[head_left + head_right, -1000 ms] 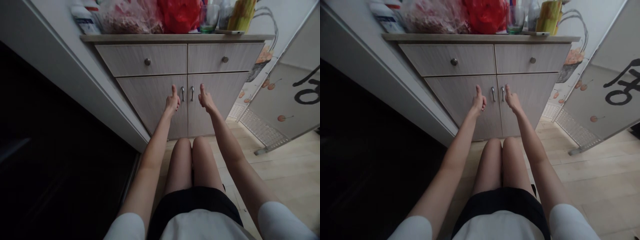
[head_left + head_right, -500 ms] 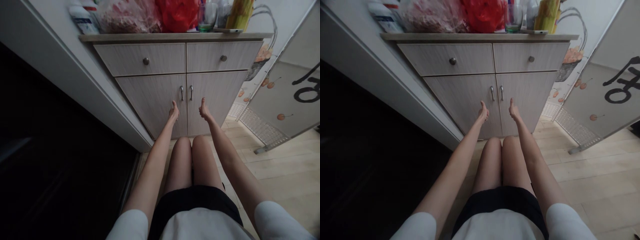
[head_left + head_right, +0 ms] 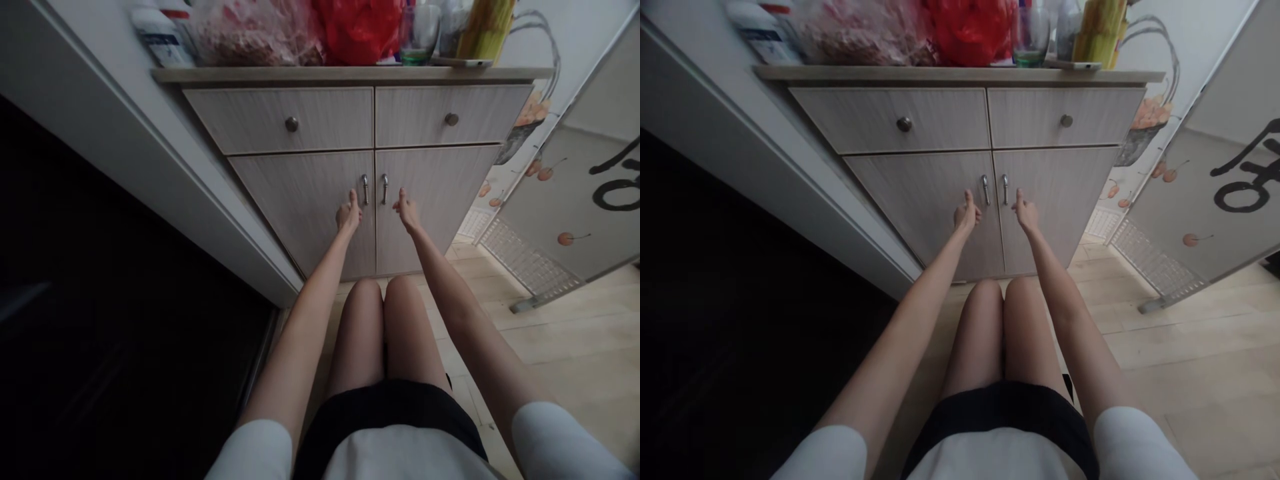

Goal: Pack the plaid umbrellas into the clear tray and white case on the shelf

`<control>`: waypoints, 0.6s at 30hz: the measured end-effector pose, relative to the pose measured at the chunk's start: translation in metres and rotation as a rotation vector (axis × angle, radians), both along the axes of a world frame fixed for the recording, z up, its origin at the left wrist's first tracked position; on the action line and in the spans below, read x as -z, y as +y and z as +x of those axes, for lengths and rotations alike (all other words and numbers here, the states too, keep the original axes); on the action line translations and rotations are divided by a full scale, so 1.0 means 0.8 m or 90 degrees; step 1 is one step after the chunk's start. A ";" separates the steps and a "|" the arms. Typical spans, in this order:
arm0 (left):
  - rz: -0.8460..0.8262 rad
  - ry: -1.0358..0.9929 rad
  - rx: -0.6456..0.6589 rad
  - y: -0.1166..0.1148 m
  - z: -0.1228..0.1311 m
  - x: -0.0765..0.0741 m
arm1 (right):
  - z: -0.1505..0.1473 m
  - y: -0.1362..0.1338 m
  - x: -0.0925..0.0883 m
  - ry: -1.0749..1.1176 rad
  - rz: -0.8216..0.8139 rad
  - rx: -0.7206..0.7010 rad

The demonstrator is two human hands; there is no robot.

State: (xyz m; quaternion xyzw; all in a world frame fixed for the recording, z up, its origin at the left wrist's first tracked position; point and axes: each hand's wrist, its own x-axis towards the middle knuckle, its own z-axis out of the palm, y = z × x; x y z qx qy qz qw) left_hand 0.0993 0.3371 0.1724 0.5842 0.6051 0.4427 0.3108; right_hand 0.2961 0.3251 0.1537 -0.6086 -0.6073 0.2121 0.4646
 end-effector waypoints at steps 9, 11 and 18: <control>0.144 -0.041 0.064 0.063 0.033 -0.004 | -0.038 0.067 -0.013 0.047 0.050 -0.009; 0.135 -0.039 0.084 0.064 0.035 -0.003 | -0.040 0.071 -0.011 0.038 0.045 -0.015; 0.132 -0.022 0.060 0.044 0.038 0.002 | -0.039 0.057 -0.002 0.016 0.071 -0.029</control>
